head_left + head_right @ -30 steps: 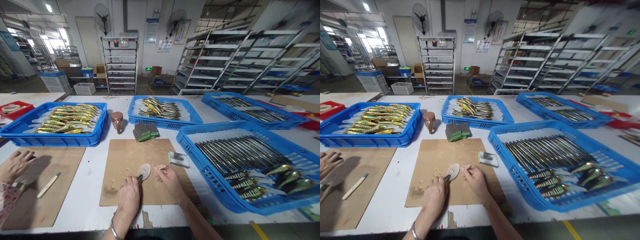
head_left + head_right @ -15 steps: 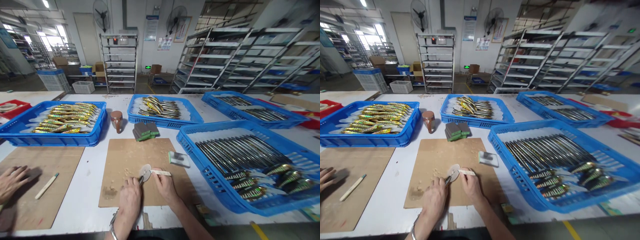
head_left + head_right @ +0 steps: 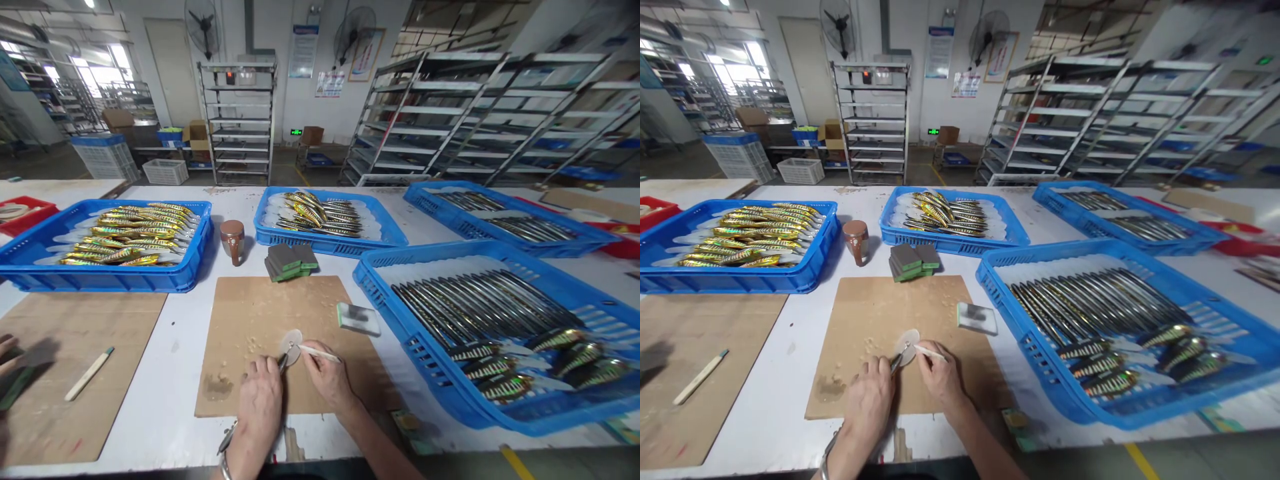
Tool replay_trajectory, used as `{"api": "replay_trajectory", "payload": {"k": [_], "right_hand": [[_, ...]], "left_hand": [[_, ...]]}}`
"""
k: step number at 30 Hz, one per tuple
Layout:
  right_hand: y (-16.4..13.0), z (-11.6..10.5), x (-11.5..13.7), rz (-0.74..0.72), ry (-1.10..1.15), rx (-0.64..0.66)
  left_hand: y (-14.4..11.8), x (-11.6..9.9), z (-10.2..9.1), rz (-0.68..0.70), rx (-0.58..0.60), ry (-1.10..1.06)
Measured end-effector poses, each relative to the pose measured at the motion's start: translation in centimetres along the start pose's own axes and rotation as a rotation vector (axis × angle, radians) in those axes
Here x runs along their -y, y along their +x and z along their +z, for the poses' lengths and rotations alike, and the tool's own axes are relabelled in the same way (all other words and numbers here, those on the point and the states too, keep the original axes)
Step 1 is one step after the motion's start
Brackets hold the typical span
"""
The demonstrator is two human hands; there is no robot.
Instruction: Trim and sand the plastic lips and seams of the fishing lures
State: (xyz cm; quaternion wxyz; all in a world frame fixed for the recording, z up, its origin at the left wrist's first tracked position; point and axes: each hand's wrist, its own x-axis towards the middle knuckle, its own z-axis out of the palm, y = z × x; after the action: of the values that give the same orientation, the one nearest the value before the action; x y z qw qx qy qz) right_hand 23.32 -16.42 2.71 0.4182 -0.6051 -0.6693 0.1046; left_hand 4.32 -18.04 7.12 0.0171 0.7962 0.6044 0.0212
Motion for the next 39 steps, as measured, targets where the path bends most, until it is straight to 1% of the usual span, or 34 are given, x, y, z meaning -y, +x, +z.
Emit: {"api": "replay_trajectory", "payload": {"k": [6, 13, 16, 21, 28, 34, 39], "right_hand": [[0.12, -0.08, 0.28, 0.043, -0.018, -0.011], [-0.22, -0.15, 0.04, -0.015, 0.002, 0.009], [-0.25, -0.02, -0.09, -0.001, 0.005, 0.000], [0.04, 0.06, -0.03, 0.047, -0.003, -0.033], [-0.21, -0.34, 0.41, 0.005, 0.022, 0.029], [0.09, -0.23, 0.16, 0.074, 0.005, 0.002], [0.07, -0.47, 0.37, 0.033, 0.011, 0.016]], "left_hand": [[-0.08, 0.01, -0.10, 0.014, -0.009, -0.011], [-0.21, 0.03, -0.79, 0.015, 0.012, 0.012], [-0.25, 0.05, -0.98, 0.011, 0.012, 0.017], [-0.30, 0.12, -0.74, 0.026, -0.014, 0.014], [-0.25, 0.13, -0.48, 0.010, 0.000, -0.002], [-0.23, 0.23, -0.70, 0.015, 0.004, -0.001], [-0.17, 0.09, -0.78, 0.013, 0.012, 0.000]]}}
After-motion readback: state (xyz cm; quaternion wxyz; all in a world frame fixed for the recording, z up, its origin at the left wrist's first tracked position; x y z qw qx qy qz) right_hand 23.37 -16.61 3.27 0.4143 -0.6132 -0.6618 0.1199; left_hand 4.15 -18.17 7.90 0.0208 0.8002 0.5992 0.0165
